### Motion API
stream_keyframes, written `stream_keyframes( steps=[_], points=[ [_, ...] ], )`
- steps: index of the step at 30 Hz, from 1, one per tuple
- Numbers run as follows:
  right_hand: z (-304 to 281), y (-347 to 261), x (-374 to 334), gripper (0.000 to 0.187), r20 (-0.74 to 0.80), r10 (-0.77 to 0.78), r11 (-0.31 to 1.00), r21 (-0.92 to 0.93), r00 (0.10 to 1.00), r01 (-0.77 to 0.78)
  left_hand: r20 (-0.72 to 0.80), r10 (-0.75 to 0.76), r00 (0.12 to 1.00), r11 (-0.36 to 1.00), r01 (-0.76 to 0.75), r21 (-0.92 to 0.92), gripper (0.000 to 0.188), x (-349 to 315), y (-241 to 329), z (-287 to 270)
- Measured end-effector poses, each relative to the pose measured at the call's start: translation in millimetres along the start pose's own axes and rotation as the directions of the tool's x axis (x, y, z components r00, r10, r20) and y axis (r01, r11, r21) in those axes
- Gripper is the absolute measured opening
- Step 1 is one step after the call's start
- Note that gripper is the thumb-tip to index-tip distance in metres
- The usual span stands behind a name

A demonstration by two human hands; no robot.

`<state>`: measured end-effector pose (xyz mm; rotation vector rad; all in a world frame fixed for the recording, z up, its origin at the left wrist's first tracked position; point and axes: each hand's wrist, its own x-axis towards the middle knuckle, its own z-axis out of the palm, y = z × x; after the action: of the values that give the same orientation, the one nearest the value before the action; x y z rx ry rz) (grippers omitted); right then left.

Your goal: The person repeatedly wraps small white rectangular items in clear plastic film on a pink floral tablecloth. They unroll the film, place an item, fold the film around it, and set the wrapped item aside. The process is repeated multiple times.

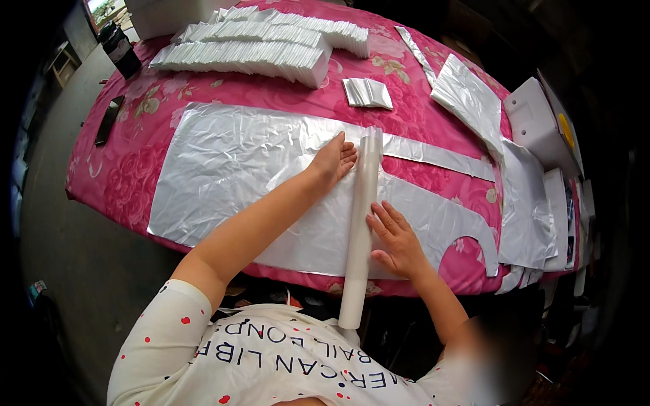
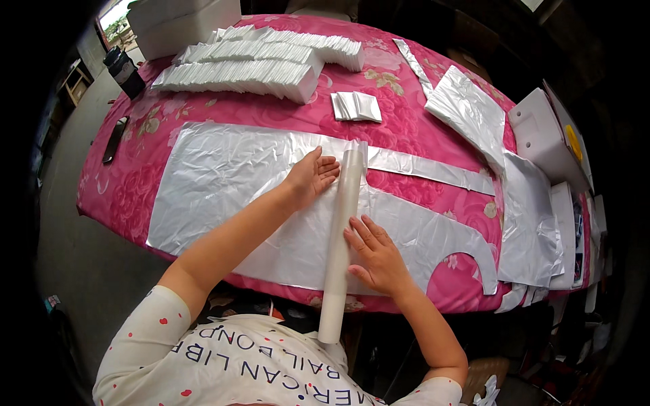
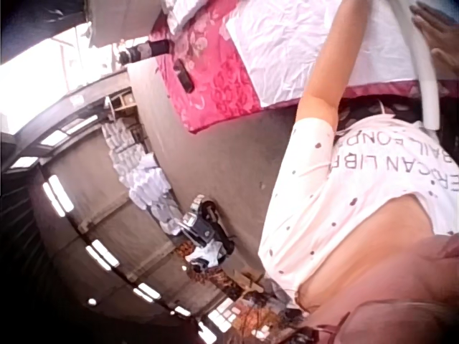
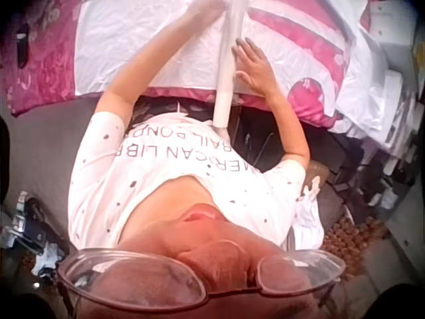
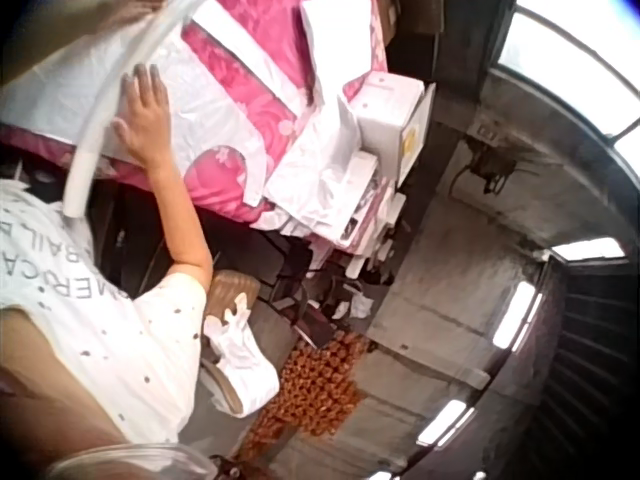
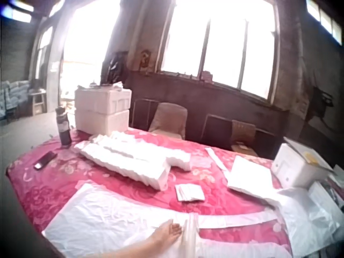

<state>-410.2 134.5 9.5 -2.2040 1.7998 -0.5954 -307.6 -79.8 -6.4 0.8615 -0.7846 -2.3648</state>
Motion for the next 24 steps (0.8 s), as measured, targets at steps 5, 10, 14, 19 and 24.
stream_keyframes(
  steps=[5,10,14,19,24],
  points=[
    [28,-21,57,0.063,0.054,-0.153,0.984,-0.085,0.987,0.157,0.028,0.454,0.891,0.866,-0.448,0.22,0.036,-44,59,-35],
    [99,-124,167,0.06,0.072,-0.412,0.828,0.445,0.908,0.341,0.022,0.575,0.818,0.735,-0.529,0.424,0.039,-126,122,-129],
    [69,-176,197,0.046,0.29,-0.508,0.762,0.59,0.811,0.266,-0.099,0.593,0.799,0.696,-0.447,0.562,0.04,-215,127,-190],
    [90,-118,220,0.037,-0.072,-0.465,0.862,0.19,0.882,0.47,-0.276,0.564,0.778,0.711,-0.287,0.642,0.035,-295,88,-238],
    [147,-132,267,0.046,-0.118,-0.564,0.817,0.068,0.817,0.573,-0.328,0.587,0.741,0.691,-0.246,0.68,0.033,-309,51,-235]
  ],
)
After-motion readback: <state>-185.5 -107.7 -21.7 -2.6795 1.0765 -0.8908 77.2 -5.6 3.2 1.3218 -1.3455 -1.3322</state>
